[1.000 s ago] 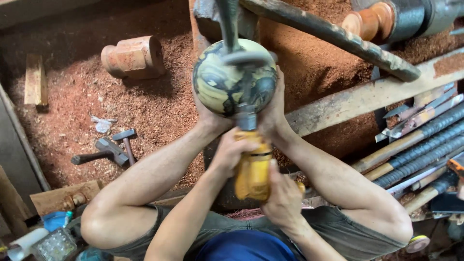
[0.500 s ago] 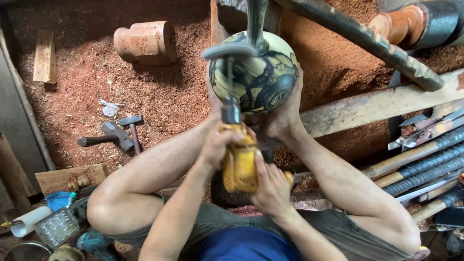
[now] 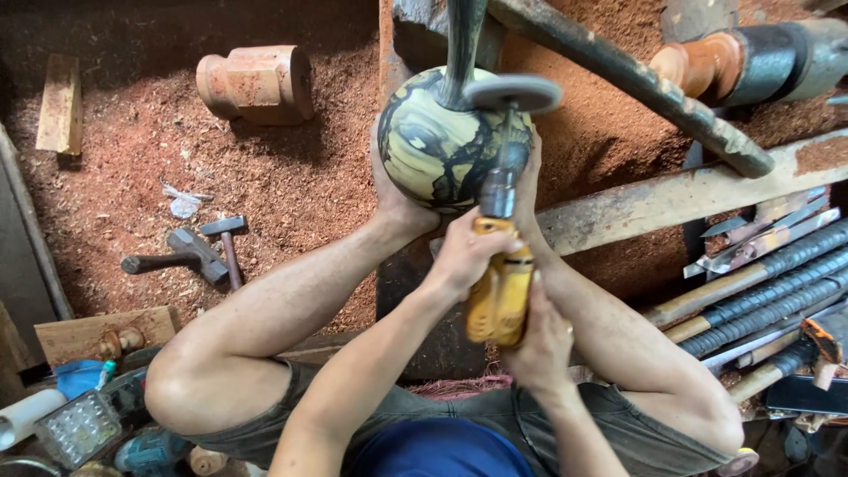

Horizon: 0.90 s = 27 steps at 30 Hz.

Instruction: Polishing and finishing a wooden decorative vessel using a drill-mounted sanding disk.

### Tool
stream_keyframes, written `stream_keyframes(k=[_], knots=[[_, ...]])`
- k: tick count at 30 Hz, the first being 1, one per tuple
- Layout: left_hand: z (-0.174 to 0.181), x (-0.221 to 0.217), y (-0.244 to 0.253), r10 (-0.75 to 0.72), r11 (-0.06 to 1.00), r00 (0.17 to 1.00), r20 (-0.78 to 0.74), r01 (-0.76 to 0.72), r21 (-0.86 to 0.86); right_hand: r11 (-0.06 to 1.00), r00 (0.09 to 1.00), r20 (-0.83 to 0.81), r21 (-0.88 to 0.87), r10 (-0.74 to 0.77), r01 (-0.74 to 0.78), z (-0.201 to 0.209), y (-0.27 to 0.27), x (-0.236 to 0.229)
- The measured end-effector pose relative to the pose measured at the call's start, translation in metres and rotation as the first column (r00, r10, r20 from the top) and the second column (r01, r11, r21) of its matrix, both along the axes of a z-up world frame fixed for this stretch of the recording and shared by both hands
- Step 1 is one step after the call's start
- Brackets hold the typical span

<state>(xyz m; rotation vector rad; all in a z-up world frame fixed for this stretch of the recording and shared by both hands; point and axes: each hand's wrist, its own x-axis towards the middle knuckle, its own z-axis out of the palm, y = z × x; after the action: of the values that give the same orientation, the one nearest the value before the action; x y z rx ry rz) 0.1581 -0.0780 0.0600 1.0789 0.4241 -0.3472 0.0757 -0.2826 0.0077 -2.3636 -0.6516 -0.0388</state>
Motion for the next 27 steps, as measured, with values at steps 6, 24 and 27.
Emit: stream_keyframes(k=[6, 24, 27], knots=[[-0.009, 0.029, -0.028, 0.122, 0.991, 0.992, 0.007, -0.122, -0.056, 0.994, 0.997, -0.077, -0.108, -0.015, 0.007, 0.011, -0.025, 0.042], [0.019, -0.067, 0.031, 0.217, 0.975, 0.976, 0.030, -0.215, -0.059, 0.970, 0.975, -0.024, -0.096, 0.221, -0.222, 0.064, 0.032, -0.004], [0.018, -0.064, 0.026, 0.247, 0.966, 0.968, 0.040, -0.242, -0.091, 0.972, 0.973, -0.034, -0.039, 0.230, -0.231, 0.049, 0.024, -0.011]])
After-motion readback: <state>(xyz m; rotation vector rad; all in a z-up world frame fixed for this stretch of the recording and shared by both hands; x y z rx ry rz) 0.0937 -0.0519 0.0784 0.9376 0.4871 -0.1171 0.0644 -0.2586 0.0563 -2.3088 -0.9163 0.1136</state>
